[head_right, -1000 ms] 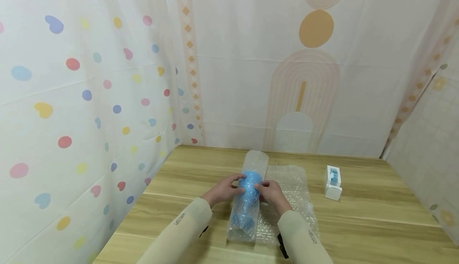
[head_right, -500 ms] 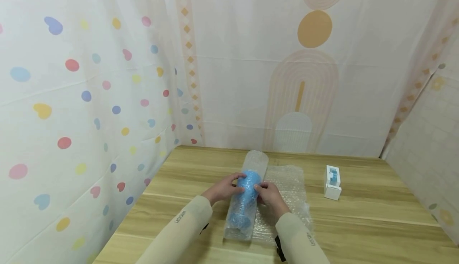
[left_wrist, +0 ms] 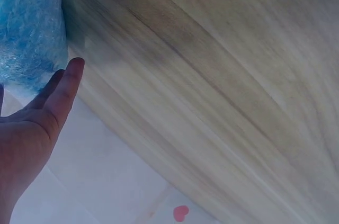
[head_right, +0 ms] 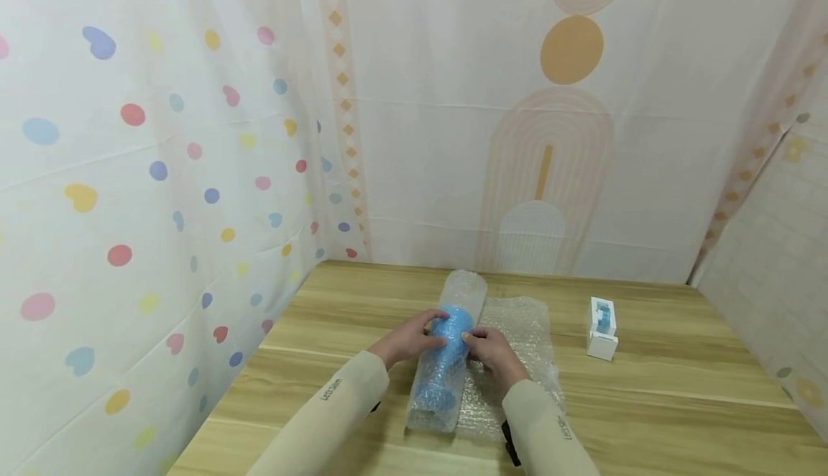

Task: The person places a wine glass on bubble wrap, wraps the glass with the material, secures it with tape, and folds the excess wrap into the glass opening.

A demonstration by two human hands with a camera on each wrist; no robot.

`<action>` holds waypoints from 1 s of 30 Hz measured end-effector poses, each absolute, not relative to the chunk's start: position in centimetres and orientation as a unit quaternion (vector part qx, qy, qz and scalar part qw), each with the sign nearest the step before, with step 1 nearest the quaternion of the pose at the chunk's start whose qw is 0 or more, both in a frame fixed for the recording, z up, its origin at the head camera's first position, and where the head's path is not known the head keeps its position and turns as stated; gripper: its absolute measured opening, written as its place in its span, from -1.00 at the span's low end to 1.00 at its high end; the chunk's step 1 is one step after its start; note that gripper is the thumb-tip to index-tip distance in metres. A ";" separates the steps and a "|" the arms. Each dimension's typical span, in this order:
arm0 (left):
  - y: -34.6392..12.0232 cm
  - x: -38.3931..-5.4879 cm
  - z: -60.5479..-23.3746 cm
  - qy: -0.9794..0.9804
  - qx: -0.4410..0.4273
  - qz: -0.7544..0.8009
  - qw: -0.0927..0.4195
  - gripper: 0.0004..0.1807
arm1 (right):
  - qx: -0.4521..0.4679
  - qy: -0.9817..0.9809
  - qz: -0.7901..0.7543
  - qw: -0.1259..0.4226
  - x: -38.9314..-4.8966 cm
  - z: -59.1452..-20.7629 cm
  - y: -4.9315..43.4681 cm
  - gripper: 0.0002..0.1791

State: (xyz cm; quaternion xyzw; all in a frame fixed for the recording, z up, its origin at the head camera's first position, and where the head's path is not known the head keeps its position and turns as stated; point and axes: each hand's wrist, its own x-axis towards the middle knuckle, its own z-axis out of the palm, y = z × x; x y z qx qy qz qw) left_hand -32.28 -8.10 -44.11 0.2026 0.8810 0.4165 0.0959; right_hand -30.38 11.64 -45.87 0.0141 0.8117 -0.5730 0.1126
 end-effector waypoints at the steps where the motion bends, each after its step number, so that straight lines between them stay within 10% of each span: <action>1: -8.0 -32.3 -44.1 0.883 0.204 0.413 0.093 -0.48 | 0.014 0.810 -0.576 0.114 -30.4 -45.9 11.7 -0.45; 30: -6.0 -31.5 -43.6 0.933 0.197 0.301 0.029 -0.50 | 0.029 0.789 -0.601 0.122 -30.1 -46.6 12.7 -0.45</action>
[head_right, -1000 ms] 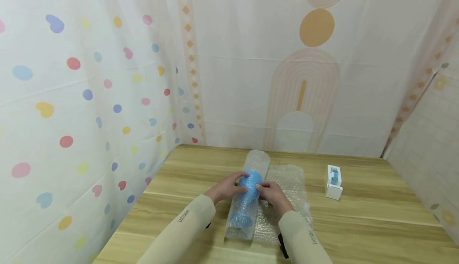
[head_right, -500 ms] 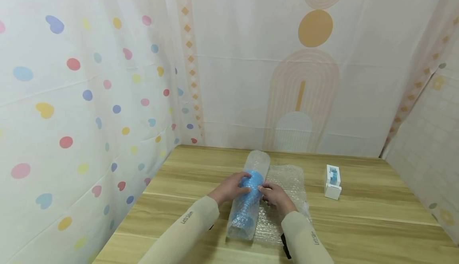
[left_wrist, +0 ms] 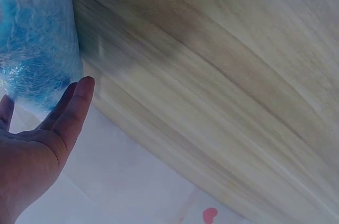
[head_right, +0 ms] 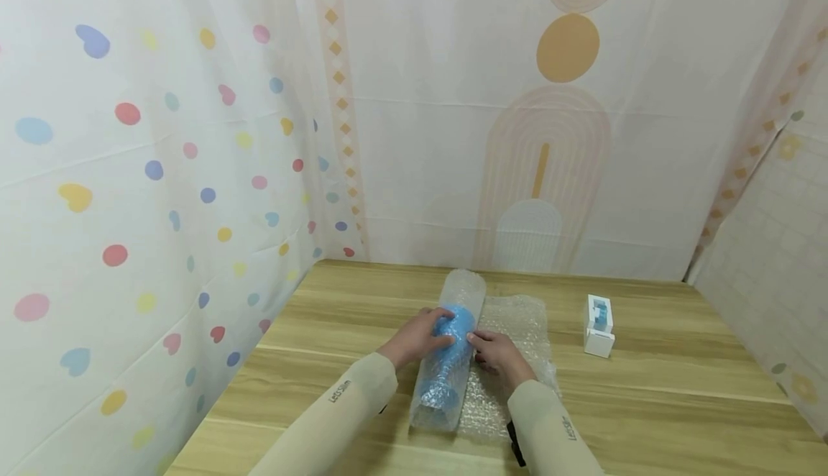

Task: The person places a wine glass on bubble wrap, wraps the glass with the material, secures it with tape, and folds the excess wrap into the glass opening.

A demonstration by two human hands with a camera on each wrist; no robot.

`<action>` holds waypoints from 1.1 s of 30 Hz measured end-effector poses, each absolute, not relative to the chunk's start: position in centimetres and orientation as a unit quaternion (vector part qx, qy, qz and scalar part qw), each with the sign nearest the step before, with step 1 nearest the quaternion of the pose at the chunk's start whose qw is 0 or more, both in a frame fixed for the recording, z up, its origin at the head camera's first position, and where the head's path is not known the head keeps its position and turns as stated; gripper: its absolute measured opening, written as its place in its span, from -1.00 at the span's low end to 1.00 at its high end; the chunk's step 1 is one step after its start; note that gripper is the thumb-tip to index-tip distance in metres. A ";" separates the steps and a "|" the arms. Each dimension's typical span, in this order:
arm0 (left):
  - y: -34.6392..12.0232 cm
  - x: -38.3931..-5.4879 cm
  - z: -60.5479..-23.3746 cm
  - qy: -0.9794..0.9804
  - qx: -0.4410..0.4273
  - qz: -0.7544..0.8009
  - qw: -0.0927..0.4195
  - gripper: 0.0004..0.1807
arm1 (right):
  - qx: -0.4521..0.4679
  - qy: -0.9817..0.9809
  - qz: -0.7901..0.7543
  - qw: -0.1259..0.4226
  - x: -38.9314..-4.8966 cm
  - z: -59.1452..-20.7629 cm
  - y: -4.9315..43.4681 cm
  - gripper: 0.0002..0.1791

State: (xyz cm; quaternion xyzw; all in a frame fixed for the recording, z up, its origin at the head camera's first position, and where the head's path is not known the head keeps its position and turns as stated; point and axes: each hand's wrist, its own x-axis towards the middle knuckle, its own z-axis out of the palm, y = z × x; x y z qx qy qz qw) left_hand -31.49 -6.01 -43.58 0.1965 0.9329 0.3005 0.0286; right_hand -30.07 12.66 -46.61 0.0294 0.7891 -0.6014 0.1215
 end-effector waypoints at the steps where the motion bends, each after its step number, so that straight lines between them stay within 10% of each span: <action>1: -6.0 -31.4 -43.5 0.933 0.196 0.302 0.029 -0.50 | 0.030 0.792 -0.598 0.121 -30.0 -46.5 12.7 -0.45; 15: -5.6 -31.2 -42.7 0.937 0.198 0.285 0.034 -0.49 | 0.003 0.878 -0.477 -0.039 -29.9 -44.8 11.8 -0.63; 33: -6.8 -32.0 -43.5 0.894 0.219 0.383 0.081 -0.38 | 0.027 0.858 -0.513 -0.005 -29.9 -44.1 11.1 -0.54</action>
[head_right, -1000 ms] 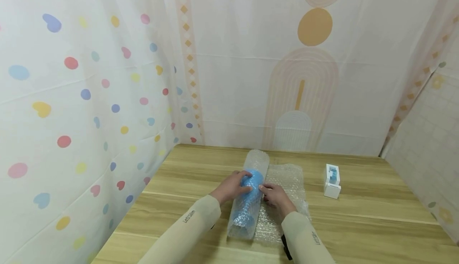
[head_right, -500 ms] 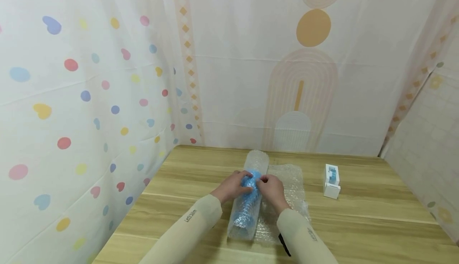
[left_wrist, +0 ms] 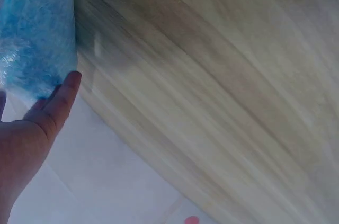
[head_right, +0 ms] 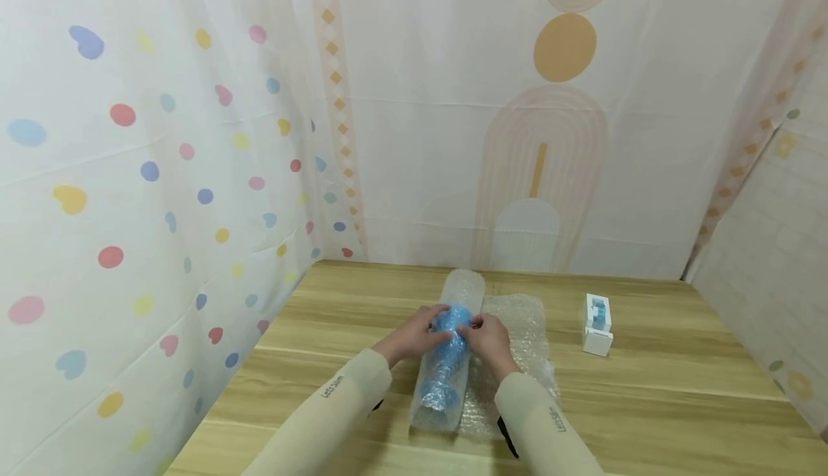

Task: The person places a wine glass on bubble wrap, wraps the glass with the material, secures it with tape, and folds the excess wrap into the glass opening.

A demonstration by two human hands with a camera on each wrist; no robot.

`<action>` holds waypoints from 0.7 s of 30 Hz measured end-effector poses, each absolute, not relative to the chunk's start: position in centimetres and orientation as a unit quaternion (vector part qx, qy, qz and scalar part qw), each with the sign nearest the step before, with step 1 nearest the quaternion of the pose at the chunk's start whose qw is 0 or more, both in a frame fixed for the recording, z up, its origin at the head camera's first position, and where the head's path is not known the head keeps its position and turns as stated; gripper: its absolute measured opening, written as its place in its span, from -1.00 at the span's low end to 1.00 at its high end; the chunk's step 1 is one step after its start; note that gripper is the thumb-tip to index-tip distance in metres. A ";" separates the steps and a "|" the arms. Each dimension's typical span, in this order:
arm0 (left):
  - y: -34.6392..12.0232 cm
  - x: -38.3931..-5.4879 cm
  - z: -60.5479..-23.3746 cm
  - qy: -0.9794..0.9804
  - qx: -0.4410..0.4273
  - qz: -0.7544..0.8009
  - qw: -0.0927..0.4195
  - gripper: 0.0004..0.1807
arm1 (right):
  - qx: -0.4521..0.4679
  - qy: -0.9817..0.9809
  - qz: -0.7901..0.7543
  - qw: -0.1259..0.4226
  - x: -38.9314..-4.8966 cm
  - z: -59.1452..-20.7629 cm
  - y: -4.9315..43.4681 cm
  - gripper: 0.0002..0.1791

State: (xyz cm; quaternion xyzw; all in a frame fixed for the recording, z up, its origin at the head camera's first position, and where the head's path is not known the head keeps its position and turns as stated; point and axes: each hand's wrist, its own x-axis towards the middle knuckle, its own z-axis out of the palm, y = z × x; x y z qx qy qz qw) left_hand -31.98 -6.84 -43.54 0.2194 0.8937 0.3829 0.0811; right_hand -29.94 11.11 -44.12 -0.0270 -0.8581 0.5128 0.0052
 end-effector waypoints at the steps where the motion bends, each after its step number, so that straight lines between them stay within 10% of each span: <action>1: -7.0 -32.0 -43.5 0.888 0.212 0.399 0.088 -0.37 | -0.028 -0.855 0.517 0.002 -29.9 -44.1 11.2 -0.54; 21: -7.5 -32.0 -43.9 0.888 0.199 0.407 0.081 -0.42 | -0.047 -0.804 0.593 -0.024 -30.0 -44.6 11.3 -0.57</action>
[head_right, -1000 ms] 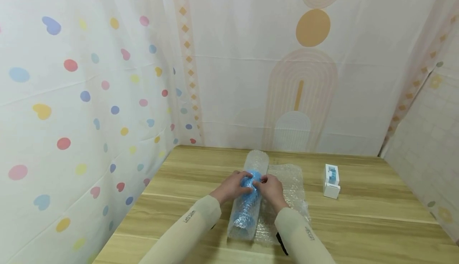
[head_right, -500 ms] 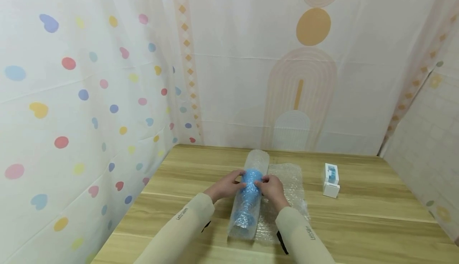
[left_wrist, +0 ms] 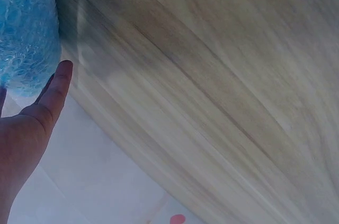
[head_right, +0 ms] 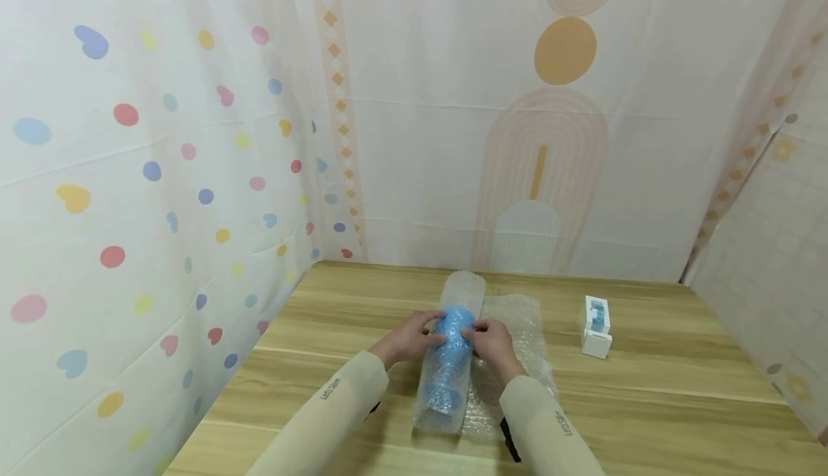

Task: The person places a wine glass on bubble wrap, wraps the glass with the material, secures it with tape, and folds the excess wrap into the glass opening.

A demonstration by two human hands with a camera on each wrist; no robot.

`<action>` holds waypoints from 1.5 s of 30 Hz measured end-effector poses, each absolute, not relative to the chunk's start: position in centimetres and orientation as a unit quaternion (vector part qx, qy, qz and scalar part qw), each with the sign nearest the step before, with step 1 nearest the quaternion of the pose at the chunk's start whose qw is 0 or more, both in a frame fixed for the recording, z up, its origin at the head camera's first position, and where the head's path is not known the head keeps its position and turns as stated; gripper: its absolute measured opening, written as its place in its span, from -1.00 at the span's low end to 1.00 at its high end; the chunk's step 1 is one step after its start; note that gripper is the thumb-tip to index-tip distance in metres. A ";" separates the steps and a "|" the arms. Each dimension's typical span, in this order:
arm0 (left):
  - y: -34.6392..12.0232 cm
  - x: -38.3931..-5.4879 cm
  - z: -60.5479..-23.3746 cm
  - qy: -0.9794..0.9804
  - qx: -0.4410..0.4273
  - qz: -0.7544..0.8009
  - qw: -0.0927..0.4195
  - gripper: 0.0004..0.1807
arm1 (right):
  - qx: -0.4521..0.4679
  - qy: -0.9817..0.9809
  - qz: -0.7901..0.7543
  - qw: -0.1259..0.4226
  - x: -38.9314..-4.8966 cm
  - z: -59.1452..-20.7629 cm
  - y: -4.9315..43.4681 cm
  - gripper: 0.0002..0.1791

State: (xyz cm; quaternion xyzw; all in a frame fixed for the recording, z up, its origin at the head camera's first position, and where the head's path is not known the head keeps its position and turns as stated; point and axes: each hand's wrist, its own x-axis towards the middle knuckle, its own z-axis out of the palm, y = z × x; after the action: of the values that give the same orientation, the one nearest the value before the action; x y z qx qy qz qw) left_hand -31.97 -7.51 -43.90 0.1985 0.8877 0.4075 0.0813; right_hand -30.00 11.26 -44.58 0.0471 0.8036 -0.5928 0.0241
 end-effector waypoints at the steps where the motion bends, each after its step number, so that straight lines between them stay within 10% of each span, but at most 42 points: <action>1: -7.6 -32.0 -43.9 0.887 0.196 0.410 0.082 -0.43 | 0.048 0.799 -0.599 0.026 -30.0 -44.6 11.2 -0.57; 29: -6.3 -32.3 -43.2 0.923 0.219 0.314 0.044 -0.45 | 0.034 0.770 -0.634 0.065 -29.7 -46.4 12.0 -0.56; 45: -6.6 -32.7 -43.2 0.922 0.228 0.312 0.034 -0.46 | -0.009 0.871 -0.489 -0.052 -30.0 -44.4 10.6 -0.54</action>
State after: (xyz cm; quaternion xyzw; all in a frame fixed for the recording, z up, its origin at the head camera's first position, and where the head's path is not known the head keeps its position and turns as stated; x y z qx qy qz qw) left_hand -32.69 -6.56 -43.20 0.2278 0.9215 0.3125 0.0345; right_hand -30.01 10.58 -44.44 -0.0093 0.8709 -0.4886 -0.0521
